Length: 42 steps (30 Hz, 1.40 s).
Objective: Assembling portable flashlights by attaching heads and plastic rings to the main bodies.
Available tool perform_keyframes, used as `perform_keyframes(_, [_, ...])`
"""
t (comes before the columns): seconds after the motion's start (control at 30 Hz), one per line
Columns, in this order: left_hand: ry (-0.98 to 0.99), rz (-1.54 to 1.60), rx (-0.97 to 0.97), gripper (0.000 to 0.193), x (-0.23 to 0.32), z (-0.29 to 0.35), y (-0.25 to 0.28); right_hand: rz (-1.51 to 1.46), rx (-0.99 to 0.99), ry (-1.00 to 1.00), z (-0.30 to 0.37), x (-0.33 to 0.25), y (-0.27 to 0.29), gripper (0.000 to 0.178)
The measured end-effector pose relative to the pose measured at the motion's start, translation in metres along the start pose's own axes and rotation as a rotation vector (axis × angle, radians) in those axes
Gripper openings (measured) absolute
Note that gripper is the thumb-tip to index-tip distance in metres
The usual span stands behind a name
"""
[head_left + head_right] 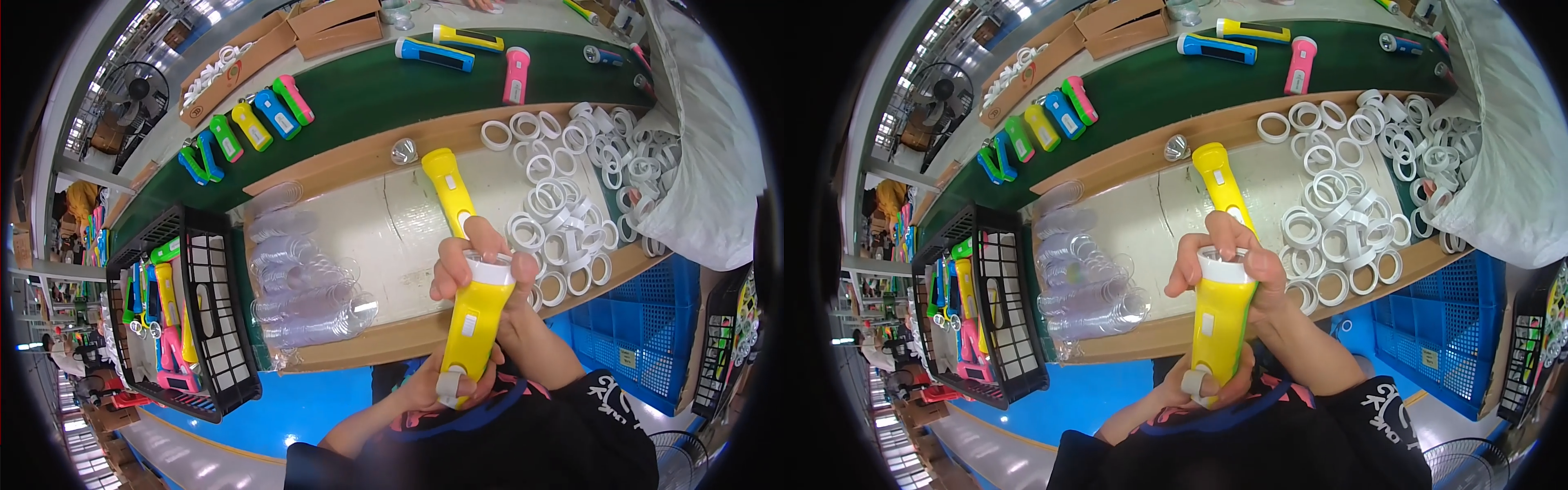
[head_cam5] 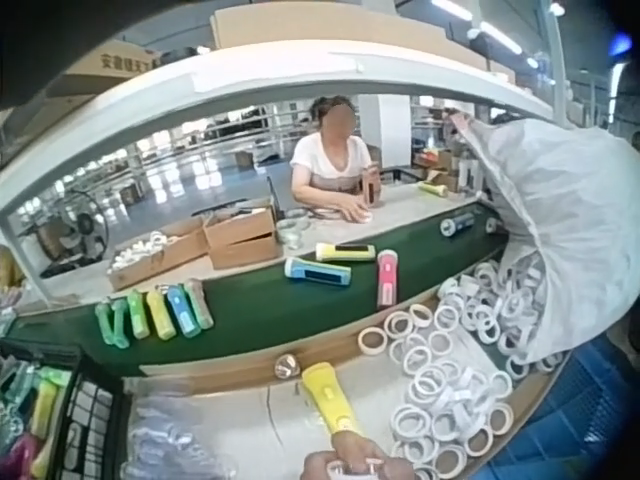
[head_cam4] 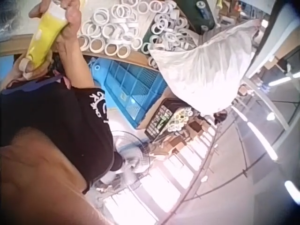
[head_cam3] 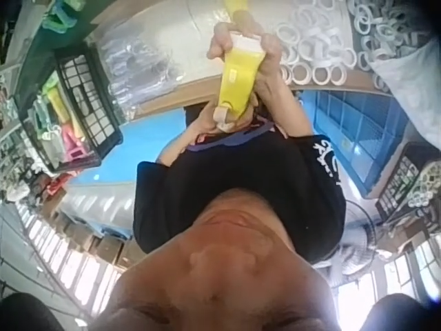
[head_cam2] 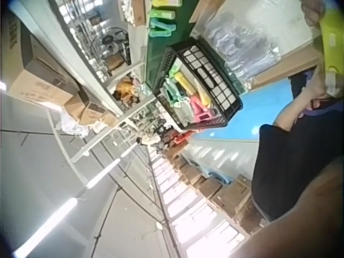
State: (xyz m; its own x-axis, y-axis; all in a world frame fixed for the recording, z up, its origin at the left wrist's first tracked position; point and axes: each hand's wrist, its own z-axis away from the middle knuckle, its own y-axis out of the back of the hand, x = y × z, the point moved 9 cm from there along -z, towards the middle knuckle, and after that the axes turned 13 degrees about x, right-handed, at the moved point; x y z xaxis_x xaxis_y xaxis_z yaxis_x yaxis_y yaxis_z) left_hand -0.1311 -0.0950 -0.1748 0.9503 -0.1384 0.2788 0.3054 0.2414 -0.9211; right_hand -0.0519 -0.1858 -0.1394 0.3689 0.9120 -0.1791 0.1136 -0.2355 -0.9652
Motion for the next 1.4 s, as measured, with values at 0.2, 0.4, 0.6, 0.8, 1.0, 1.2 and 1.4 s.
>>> perform_keyframes(0.2, [-0.709,-1.406,0.603,0.041,0.072,0.008,0.025,0.688,0.329,0.198,0.014,-0.032,0.014,0.022])
perform_keyframes(0.4, [-0.584,-1.383,0.719,0.041,0.078,0.002,0.046,0.804,0.659,0.200,0.022,-0.038,0.038,0.019])
perform_keyframes(0.6, [-0.081,-0.125,0.377,0.046,0.053,-0.002,0.070,0.484,0.694,0.005,0.023,-0.033,0.057,0.029])
perform_keyframes(0.8, [-0.018,-0.094,0.511,0.063,0.053,-0.005,0.081,0.815,0.696,0.044,0.028,-0.044,0.072,0.026])
perform_keyframes(1.0, [-0.339,-0.805,0.870,0.036,0.127,0.011,0.076,2.122,0.517,0.576,0.024,-0.079,0.011,0.034])
perform_keyframes(1.2, [-1.082,-1.575,0.759,0.057,0.295,-0.033,0.041,2.732,0.525,0.213,0.042,-0.099,0.039,0.036])
perform_keyframes(1.4, [-0.685,-2.643,1.106,0.026,0.314,-0.009,0.080,2.632,0.542,0.459,0.057,-0.118,0.031,0.036])
